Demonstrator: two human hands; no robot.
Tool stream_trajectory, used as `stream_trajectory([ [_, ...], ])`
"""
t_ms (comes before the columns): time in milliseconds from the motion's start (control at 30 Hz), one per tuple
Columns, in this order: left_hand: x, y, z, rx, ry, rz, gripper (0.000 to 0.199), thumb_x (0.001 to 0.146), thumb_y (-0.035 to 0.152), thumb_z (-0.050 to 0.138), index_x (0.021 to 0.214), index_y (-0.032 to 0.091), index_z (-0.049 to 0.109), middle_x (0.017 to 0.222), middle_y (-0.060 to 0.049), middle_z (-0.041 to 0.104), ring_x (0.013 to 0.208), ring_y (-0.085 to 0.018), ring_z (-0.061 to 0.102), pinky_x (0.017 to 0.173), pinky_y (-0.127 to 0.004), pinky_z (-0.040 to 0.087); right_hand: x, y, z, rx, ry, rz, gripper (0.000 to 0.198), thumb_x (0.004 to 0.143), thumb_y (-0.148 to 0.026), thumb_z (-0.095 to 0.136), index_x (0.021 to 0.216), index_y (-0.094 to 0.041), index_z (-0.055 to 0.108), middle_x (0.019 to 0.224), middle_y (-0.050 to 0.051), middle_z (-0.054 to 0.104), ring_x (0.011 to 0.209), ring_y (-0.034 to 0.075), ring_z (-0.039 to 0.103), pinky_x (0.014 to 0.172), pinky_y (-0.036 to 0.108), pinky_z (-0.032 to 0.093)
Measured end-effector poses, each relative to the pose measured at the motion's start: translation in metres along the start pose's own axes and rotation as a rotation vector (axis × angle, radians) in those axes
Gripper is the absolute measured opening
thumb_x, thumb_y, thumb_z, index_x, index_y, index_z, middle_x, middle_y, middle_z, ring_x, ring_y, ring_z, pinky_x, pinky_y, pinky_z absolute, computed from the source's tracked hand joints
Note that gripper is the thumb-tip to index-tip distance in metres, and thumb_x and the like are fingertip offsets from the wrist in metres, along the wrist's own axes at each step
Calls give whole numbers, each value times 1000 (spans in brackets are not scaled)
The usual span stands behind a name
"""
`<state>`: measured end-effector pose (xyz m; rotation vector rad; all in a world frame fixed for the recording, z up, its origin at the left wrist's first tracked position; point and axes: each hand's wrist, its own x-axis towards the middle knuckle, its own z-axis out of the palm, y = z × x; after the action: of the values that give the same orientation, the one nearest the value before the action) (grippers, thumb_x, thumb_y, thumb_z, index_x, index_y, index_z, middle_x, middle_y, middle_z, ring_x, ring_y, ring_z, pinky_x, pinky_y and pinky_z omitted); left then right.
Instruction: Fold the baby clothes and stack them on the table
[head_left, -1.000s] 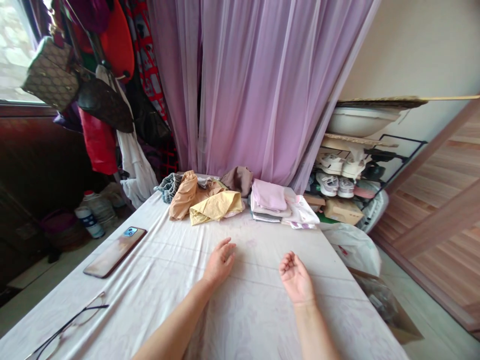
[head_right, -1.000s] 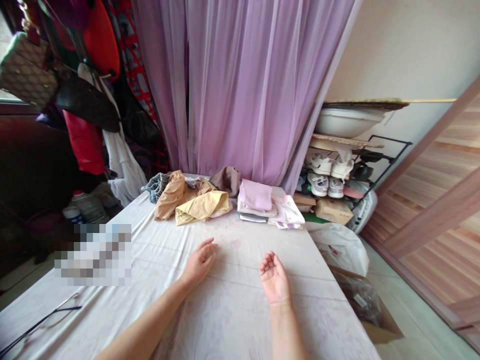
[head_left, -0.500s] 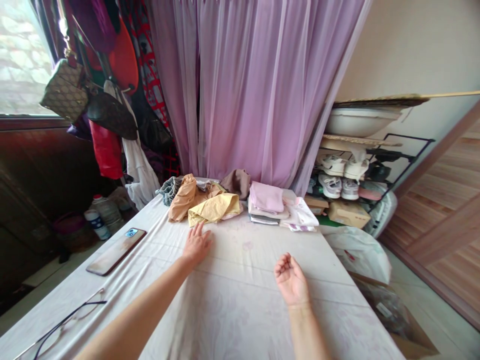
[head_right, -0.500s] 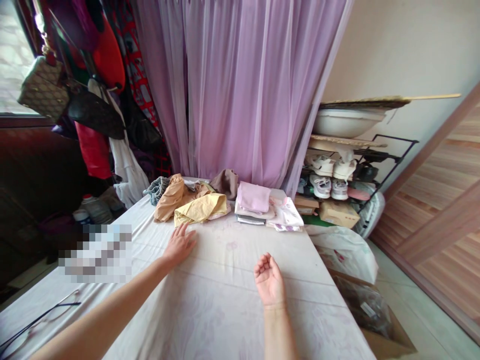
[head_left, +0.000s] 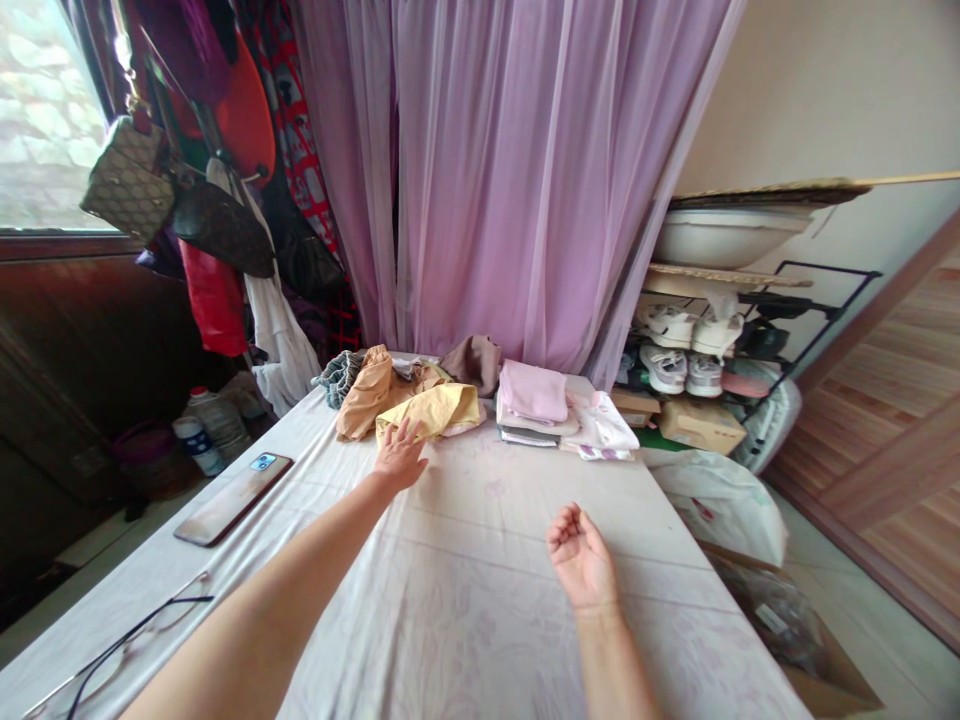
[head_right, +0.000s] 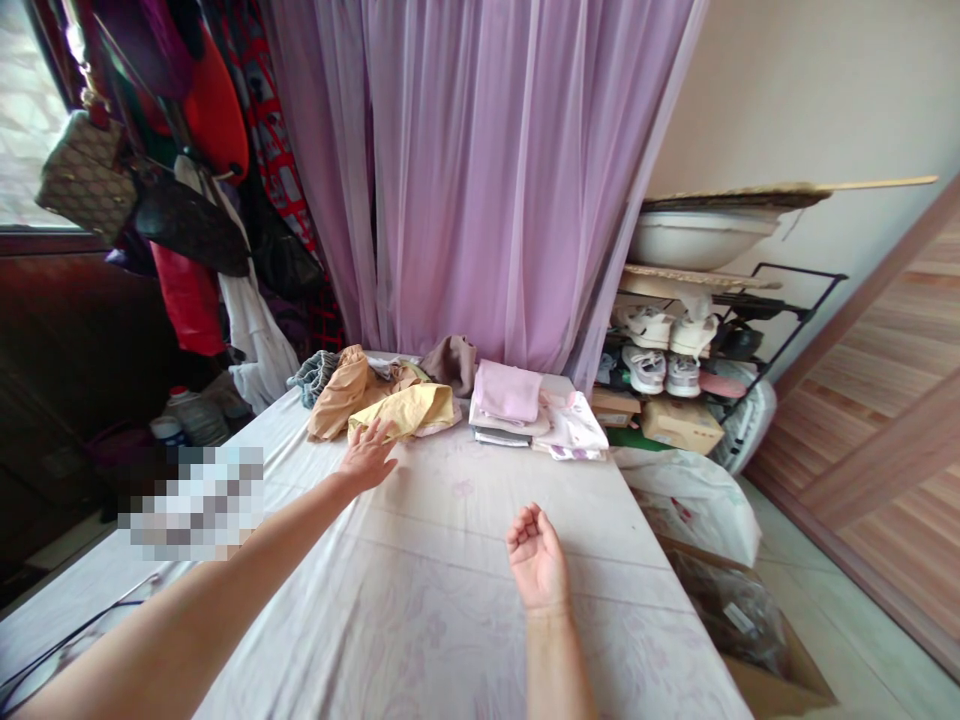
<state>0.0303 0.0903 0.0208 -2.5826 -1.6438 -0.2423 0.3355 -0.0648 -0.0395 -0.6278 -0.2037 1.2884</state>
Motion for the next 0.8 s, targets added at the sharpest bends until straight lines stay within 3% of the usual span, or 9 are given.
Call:
stream_trajectory([
  [167,5,-4,-4,-19,17,0,49,88,29,53,136,22,56,150,-10,48,145,-33,28,118,-59,13,0,-1,3,19,17,22,11,76,-20,72,85,-24,68,75,-6,71,65,8,66,58,20,56],
  [400,0,-15,-2,15,5,35,26,88,33,54,100,26,75,153,-6,43,146,-35,25,117,-62,13,-1,-1,4,-24,6,4,11,76,-22,73,84,-25,67,75,-7,71,64,8,66,58,20,56],
  [600,-1,-17,-2,-5,8,-15,45,87,33,56,130,21,61,158,-11,35,147,-37,23,116,-63,14,-5,-1,9,31,54,29,7,79,-19,67,83,-23,68,73,-5,71,62,8,66,56,20,56],
  [800,2,-6,-22,-39,101,-19,39,91,32,51,127,22,63,146,-10,52,140,-33,38,117,-59,16,-6,-2,13,16,52,28,8,77,-19,70,83,-24,67,72,-6,71,62,7,65,55,18,55],
])
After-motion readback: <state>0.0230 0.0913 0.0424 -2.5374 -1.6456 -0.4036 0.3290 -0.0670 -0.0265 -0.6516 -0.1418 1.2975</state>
